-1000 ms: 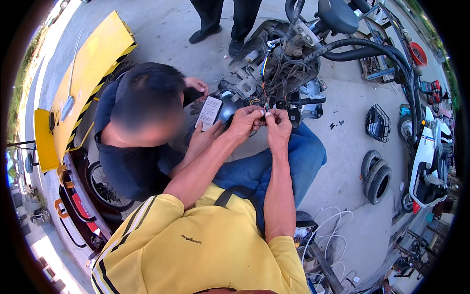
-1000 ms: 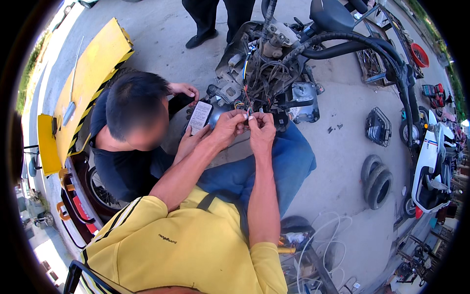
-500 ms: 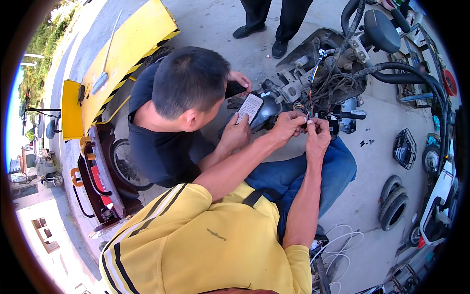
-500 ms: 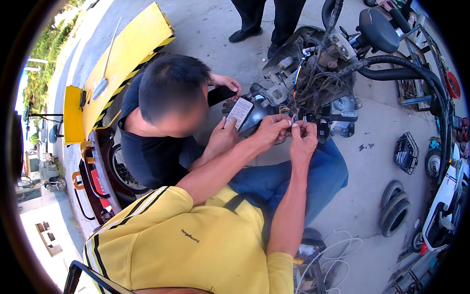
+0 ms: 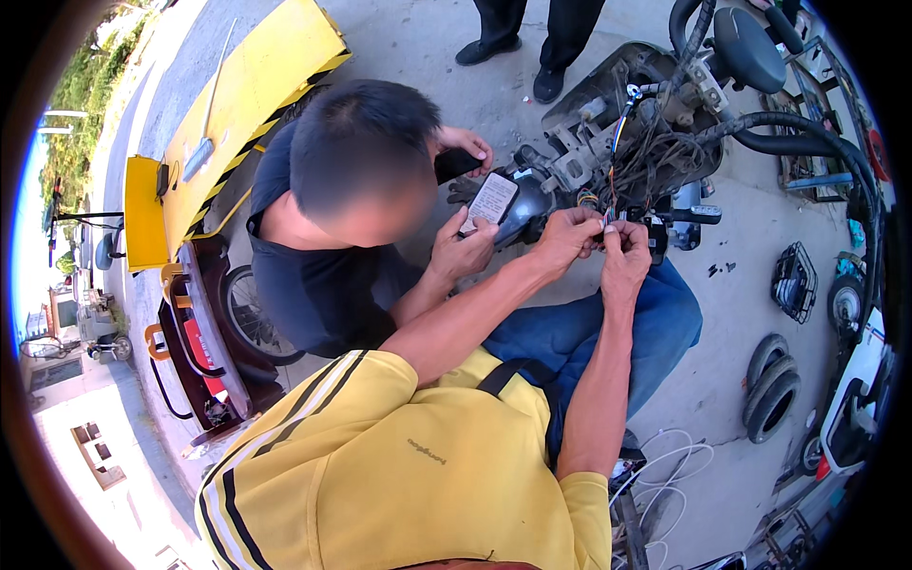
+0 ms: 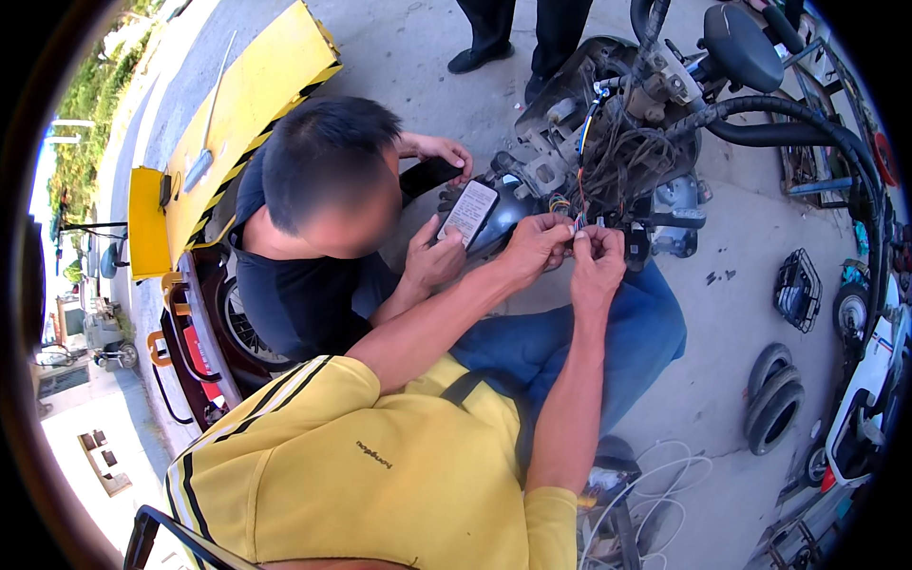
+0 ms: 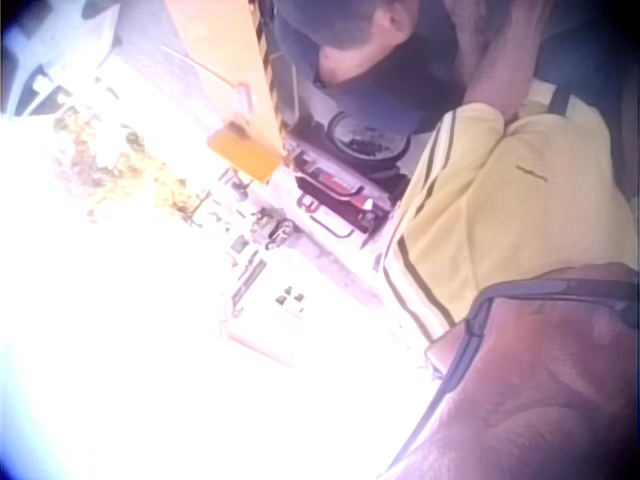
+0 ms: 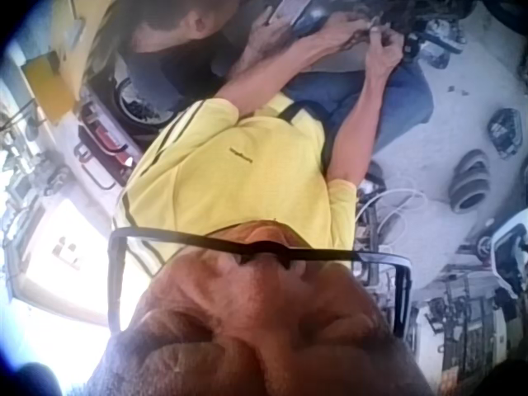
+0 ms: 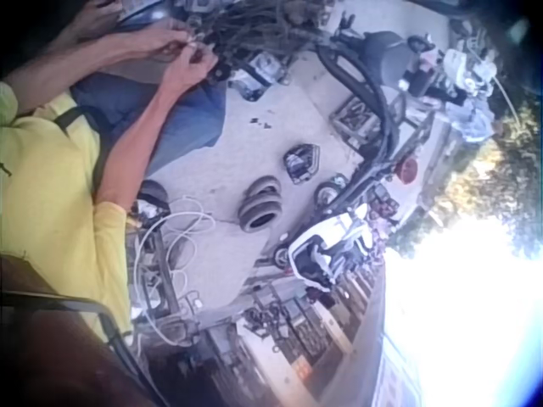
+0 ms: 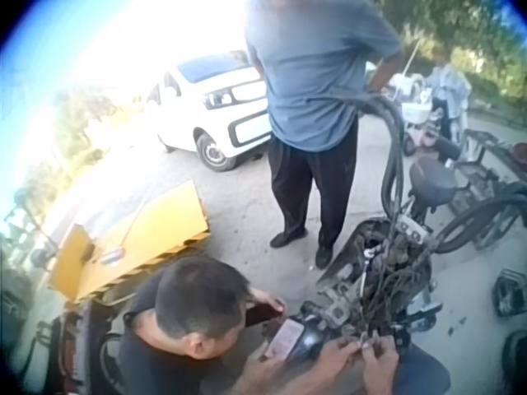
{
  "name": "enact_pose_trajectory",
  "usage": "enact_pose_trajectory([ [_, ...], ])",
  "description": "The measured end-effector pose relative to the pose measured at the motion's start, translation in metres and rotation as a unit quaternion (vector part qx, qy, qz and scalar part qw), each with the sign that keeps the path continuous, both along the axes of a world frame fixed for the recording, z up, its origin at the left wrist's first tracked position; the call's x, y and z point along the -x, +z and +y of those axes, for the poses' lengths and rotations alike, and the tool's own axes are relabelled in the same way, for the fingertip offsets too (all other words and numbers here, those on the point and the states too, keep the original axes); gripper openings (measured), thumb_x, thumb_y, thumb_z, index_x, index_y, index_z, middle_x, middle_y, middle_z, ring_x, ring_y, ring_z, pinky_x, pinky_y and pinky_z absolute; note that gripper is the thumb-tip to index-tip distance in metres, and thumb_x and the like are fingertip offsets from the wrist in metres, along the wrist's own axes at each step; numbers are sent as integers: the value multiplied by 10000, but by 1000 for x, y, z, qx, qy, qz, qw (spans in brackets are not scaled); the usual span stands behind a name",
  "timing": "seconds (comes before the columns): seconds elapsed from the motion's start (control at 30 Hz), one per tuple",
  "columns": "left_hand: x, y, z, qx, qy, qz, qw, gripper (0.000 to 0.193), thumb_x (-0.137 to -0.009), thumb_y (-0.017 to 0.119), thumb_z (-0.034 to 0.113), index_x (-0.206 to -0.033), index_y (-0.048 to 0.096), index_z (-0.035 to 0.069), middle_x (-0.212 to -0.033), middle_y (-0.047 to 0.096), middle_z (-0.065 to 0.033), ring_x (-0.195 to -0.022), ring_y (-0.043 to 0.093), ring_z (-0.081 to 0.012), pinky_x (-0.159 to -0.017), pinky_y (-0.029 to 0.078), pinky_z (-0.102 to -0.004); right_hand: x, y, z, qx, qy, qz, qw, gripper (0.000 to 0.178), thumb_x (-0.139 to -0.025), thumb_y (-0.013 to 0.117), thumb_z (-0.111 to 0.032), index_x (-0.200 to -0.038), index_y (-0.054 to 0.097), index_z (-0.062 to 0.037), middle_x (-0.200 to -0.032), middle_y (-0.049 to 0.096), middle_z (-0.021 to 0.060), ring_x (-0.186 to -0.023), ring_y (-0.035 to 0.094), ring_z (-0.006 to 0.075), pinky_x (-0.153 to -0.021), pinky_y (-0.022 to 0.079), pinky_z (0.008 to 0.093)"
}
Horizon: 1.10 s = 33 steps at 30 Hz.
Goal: The person sits on the ground and works on a scooter's exposed wiring harness, stripping and twisting wires by hand. Another person stands nearby and occasionally points at the wiring while the camera wearer continues to manipulate the wires.
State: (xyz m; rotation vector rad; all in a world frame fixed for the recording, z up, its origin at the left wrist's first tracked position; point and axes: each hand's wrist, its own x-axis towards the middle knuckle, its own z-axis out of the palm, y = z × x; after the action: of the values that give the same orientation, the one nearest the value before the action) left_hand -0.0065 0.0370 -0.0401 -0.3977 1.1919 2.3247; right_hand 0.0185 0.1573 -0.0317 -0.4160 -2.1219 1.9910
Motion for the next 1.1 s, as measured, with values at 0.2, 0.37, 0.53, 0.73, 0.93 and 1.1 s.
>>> enact_pose_trajectory([
  [0.2,-1,0,2,8,13,-4,1000,93,-911,639,92,-973,609,28,-729,567,7,-514,446,-54,-460,337,-209,-1,-1,1,-21,5,10,1000,65,-921,661,-23,-893,638,31,-906,525,6,-688,514,59,-621,443,232],
  [0.37,-1,-1,3,5,22,-1,1000,95,-910,644,94,-969,607,28,-726,568,6,-513,450,-53,-456,337,-210,0,-4,0,-6,1,12,1000,63,-921,658,-24,-888,638,27,-912,527,7,-685,512,59,-617,432,231],
  [0.53,-3,-2,4,11,26,8,1000,98,-911,650,103,-964,609,32,-725,573,5,-497,441,-55,-451,331,-209,0,-4,1,-7,4,10,1000,55,-921,654,-19,-892,640,26,-914,526,5,-689,514,59,-621,430,233],
  [0.73,-3,0,5,18,30,4,999,93,-916,648,102,-960,610,29,-726,574,3,-491,425,-53,-447,317,-214,-1,0,0,-12,-1,8,1000,53,-923,655,-17,-901,639,28,-919,528,6,-698,527,62,-632,443,228],
  [0.93,-4,3,5,26,35,2,999,84,-922,644,101,-955,610,32,-702,548,10,-491,415,-54,-443,307,-216,-1,-2,0,-9,2,7,1000,54,-921,657,-18,-907,640,31,-926,535,12,-711,549,66,-636,460,230],
  [1.1,-3,-2,6,30,25,-3,999,75,-930,646,107,-945,616,40,-680,517,27,-496,415,-55,-450,312,-215,-1,-9,2,-17,-6,5,1000,62,-904,669,-24,-903,647,34,-926,550,19,-701,554,70,-632,467,231],
])
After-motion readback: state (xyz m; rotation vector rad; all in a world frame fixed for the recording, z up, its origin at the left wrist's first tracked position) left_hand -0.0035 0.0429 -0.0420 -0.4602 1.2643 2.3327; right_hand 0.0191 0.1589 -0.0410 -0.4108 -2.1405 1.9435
